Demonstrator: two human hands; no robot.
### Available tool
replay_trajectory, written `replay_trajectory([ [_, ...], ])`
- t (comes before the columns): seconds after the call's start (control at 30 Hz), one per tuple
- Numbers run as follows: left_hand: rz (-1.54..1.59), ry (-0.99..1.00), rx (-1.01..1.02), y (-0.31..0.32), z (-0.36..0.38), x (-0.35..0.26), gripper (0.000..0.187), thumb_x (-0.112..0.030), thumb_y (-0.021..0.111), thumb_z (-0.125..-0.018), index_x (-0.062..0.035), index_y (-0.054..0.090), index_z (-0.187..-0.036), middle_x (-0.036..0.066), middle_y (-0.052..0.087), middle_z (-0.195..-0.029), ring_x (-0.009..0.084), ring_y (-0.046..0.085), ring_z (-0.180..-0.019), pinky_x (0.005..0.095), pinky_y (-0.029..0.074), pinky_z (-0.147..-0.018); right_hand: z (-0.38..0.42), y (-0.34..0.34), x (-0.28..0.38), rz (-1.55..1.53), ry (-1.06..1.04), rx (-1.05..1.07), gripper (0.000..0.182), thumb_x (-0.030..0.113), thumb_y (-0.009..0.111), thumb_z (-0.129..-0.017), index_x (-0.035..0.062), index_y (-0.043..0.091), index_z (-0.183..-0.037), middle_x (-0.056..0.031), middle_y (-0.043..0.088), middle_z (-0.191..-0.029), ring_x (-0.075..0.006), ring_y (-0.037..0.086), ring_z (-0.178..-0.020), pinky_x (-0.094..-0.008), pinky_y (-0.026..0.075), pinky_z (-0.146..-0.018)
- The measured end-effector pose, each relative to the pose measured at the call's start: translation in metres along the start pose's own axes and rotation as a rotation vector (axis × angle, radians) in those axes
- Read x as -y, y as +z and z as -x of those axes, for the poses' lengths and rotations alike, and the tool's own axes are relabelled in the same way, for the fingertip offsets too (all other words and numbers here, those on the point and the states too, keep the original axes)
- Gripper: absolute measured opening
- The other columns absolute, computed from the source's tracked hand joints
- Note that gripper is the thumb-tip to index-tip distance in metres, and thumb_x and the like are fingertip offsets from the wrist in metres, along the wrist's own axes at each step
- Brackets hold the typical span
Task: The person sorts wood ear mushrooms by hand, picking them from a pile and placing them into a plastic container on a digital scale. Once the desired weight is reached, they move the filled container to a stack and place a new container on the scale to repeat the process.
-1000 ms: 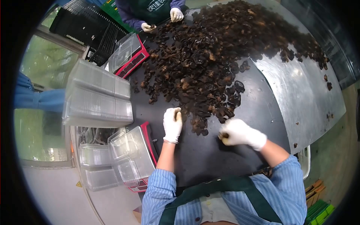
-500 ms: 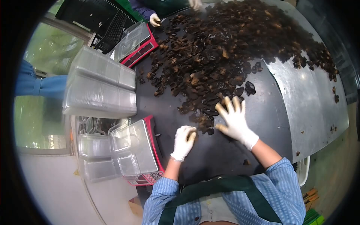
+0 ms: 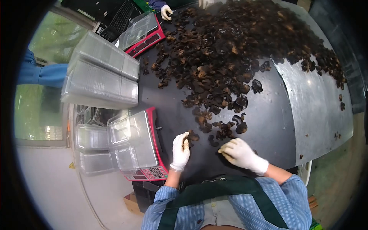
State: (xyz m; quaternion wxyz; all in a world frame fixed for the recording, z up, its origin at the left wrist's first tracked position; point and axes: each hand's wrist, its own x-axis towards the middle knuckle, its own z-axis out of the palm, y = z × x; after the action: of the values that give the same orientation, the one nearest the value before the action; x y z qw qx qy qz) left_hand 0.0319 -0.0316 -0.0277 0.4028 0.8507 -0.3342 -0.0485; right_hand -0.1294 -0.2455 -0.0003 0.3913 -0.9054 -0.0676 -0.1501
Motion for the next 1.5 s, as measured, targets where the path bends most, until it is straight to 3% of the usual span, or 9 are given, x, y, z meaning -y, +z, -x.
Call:
replay_trajectory([
  [0.2, 0.075, -0.186, -0.026, -0.005, 0.004, -0.010, 0.042, 0.011, 0.047, -0.077, 0.0021, 0.054, -0.117, 0.013, 0.052, -0.111, 0.0219, 0.055, -0.097, 0.0276, 0.046, -0.085, -0.072, 0.084, 0.014, 0.281, -0.121, -0.132, 0.023, 0.008, 0.057, -0.074, -0.0004, 0.063, -0.095, -0.0191, 0.056, -0.116, -0.0293, 0.057, -0.095, -0.0367, 0.048, -0.084],
  [0.27, 0.005, -0.119, -0.071, -0.013, 0.008, -0.004, 0.040, 0.013, 0.047, -0.076, 0.0020, 0.055, -0.114, 0.011, 0.052, -0.109, 0.0196, 0.055, -0.095, 0.0270, 0.046, -0.083, -0.089, 0.098, 0.014, 0.447, -0.056, 0.133, 0.022, 0.011, 0.053, -0.078, -0.0009, 0.064, -0.092, -0.0213, 0.056, -0.117, -0.0294, 0.055, -0.099, -0.0372, 0.046, -0.084],
  [0.53, -0.074, -0.140, -0.103, -0.024, 0.000, -0.016, 0.034, 0.007, 0.056, -0.077, -0.0015, 0.058, -0.109, 0.008, 0.054, -0.104, 0.0168, 0.055, -0.091, 0.0264, 0.046, -0.080, -0.042, 0.027, 0.019, -0.148, -0.134, 0.088, 0.012, 0.013, 0.059, -0.073, 0.0063, 0.062, -0.082, -0.0082, 0.056, -0.079, -0.0265, 0.058, -0.080, -0.0381, 0.048, -0.073],
  [0.7, -0.268, 0.336, -0.035, 0.005, -0.043, -0.055, 0.027, -0.003, 0.068, -0.070, -0.0068, 0.064, -0.097, 0.009, 0.060, -0.094, 0.0298, 0.056, -0.090, 0.0396, 0.045, -0.079, 0.062, -0.023, 0.005, 0.226, 0.206, 0.251, 0.019, 0.020, 0.064, -0.072, 0.0094, 0.066, -0.087, -0.0072, 0.058, -0.100, -0.0271, 0.050, -0.100, -0.0405, 0.041, -0.083],
  [0.83, -0.458, 0.579, 0.137, 0.037, -0.074, -0.069, 0.020, -0.012, 0.067, -0.071, -0.0117, 0.065, -0.091, 0.005, 0.059, -0.087, 0.0264, 0.052, -0.092, 0.0386, 0.040, -0.081, 0.114, -0.061, 0.028, 0.124, 0.448, 0.721, 0.022, 0.027, 0.061, -0.074, 0.0118, 0.072, -0.085, -0.0064, 0.060, -0.096, -0.0303, 0.052, -0.100, -0.0441, 0.047, -0.079],
  [0.93, -0.575, 0.674, 0.243, 0.057, -0.087, -0.058, 0.016, -0.015, 0.065, -0.072, -0.0125, 0.065, -0.087, 0.004, 0.058, -0.083, 0.0265, 0.051, -0.093, 0.0397, 0.038, -0.083, 0.144, -0.077, 0.028, -0.083, 0.764, 1.159, 0.037, 0.039, 0.060, -0.075, 0.0075, 0.069, -0.092, -0.0200, 0.066, -0.090, -0.0363, 0.063, -0.086, -0.0434, 0.049, -0.077],
  [1.2, -0.462, 0.618, 0.160, 0.047, -0.082, -0.071, 0.013, -0.013, 0.069, -0.065, -0.0139, 0.065, -0.077, 0.000, 0.058, -0.070, 0.0225, 0.053, -0.081, 0.0400, 0.036, -0.083, 0.112, -0.109, 0.013, 0.092, 0.574, 0.237, 0.021, 0.024, 0.056, -0.083, 0.0051, 0.066, -0.086, -0.0163, 0.064, -0.080, -0.0354, 0.061, -0.077, -0.0438, 0.049, -0.072],
  [1.4, 0.263, 0.630, 0.743, 0.044, -0.036, -0.153, 0.018, -0.011, 0.067, -0.070, -0.0080, 0.066, -0.087, 0.009, 0.064, -0.083, 0.0269, 0.059, -0.080, 0.0370, 0.045, -0.071, 0.063, -0.107, -0.016, 0.272, 0.458, 0.115, 0.020, 0.022, 0.059, -0.081, 0.0052, 0.065, -0.090, -0.0130, 0.064, -0.088, -0.0301, 0.060, -0.086, -0.0402, 0.047, -0.077],
  [1.5, 0.066, 0.664, 0.508, 0.046, -0.052, -0.143, 0.020, -0.012, 0.068, -0.071, -0.0063, 0.064, -0.090, 0.011, 0.063, -0.083, 0.0282, 0.058, -0.079, 0.0384, 0.046, -0.074, 0.043, -0.091, -0.037, 0.252, 0.379, 0.124, 0.017, 0.019, 0.060, -0.080, 0.0056, 0.065, -0.090, -0.0104, 0.063, -0.090, -0.0296, 0.059, -0.088, -0.0387, 0.047, -0.079],
])
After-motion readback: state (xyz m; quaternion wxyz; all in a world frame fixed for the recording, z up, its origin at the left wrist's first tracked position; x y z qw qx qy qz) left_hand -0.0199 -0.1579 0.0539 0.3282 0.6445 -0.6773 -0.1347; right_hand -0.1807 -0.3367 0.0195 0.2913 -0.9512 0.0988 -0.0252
